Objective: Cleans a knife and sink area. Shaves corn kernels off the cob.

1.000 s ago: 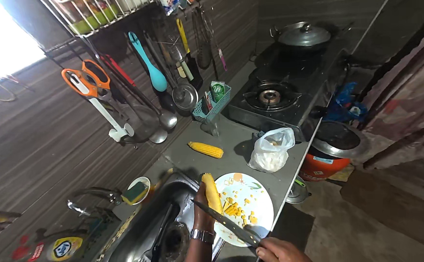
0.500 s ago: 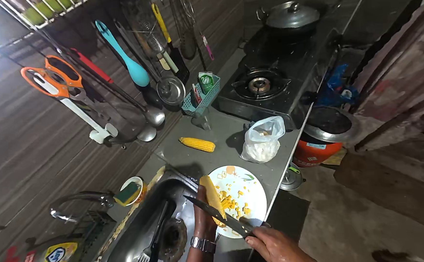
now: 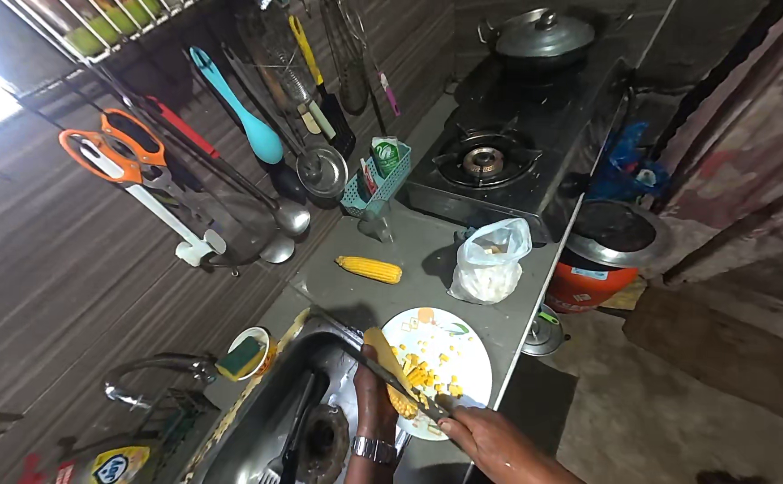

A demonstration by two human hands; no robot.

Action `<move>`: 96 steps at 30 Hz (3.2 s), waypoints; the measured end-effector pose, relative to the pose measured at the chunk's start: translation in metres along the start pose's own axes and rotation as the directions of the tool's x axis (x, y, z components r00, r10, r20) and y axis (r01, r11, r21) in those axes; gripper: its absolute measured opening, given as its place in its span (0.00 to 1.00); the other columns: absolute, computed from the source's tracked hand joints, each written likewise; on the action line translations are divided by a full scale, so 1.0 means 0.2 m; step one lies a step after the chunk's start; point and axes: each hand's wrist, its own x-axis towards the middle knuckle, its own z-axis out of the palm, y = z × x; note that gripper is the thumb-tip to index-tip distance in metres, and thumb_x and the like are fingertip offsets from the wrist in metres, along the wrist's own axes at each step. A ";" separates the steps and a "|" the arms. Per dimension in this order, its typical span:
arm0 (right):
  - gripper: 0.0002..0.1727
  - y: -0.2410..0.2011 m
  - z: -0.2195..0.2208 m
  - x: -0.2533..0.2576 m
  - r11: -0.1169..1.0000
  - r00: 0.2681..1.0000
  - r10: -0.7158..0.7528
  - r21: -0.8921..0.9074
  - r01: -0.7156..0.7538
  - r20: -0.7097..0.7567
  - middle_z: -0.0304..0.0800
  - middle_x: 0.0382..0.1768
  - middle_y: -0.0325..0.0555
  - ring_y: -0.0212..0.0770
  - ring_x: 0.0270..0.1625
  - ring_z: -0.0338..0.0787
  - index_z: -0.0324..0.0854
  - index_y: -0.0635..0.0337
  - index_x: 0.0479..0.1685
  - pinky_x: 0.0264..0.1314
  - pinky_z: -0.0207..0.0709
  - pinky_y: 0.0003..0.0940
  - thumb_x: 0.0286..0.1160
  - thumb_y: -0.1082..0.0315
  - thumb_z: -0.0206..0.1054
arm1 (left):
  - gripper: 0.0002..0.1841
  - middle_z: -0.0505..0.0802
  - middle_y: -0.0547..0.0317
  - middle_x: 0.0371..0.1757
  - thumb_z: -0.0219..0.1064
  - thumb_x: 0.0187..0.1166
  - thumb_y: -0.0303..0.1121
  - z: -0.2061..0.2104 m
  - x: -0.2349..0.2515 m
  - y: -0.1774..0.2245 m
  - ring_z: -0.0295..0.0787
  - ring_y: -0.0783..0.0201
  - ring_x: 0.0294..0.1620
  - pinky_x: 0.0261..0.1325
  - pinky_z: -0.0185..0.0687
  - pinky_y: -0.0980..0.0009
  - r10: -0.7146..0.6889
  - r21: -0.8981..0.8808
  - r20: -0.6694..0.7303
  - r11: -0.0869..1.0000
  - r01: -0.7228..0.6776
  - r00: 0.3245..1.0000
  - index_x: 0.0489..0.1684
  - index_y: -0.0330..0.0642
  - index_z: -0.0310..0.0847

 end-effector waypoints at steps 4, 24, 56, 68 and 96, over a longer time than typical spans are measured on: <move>0.43 -0.03 -0.02 0.06 1.000 0.999 0.014 -0.024 -0.013 0.041 0.90 0.37 0.51 0.51 0.47 0.93 0.84 0.58 0.50 0.53 0.86 0.54 0.87 0.29 0.37 | 0.21 0.91 0.45 0.47 0.50 0.94 0.44 0.01 0.00 0.02 0.92 0.57 0.45 0.48 0.91 0.58 0.037 -0.006 -0.020 0.999 -0.037 0.999 0.63 0.34 0.78; 0.44 -0.07 0.00 0.18 0.999 0.997 -0.005 -0.031 0.007 0.080 0.91 0.42 0.52 0.52 0.52 0.92 0.84 0.57 0.53 0.59 0.84 0.56 0.86 0.28 0.35 | 0.21 0.90 0.45 0.52 0.49 0.95 0.42 -0.05 0.01 0.03 0.90 0.57 0.50 0.53 0.89 0.58 0.081 0.037 -0.088 0.996 -0.078 0.993 0.66 0.34 0.78; 0.45 -0.10 -0.04 0.25 0.997 0.993 0.074 -0.044 -0.070 0.095 0.92 0.49 0.55 0.55 0.58 0.92 0.84 0.58 0.62 0.65 0.83 0.59 0.87 0.28 0.33 | 0.21 0.92 0.42 0.45 0.49 0.94 0.42 -0.02 -0.11 0.03 0.93 0.55 0.43 0.47 0.91 0.57 -0.055 0.025 -0.033 0.998 0.056 0.998 0.60 0.32 0.82; 0.45 -0.11 -0.04 0.27 0.996 0.992 0.073 -0.051 -0.068 0.100 0.92 0.48 0.56 0.55 0.57 0.92 0.84 0.58 0.59 0.63 0.83 0.59 0.88 0.29 0.32 | 0.21 0.93 0.43 0.44 0.51 0.94 0.42 -0.04 -0.20 0.04 0.93 0.56 0.41 0.45 0.91 0.59 -0.080 0.074 -0.010 0.994 0.081 0.997 0.62 0.32 0.82; 0.44 -0.17 -0.04 0.31 0.998 0.989 0.050 -0.039 -0.045 0.136 0.92 0.45 0.57 0.56 0.55 0.92 0.85 0.60 0.55 0.61 0.82 0.59 0.89 0.30 0.33 | 0.21 0.93 0.42 0.45 0.51 0.94 0.42 -0.13 -0.34 0.04 0.93 0.56 0.41 0.44 0.92 0.59 -0.123 0.082 -0.028 0.989 0.125 0.992 0.67 0.33 0.80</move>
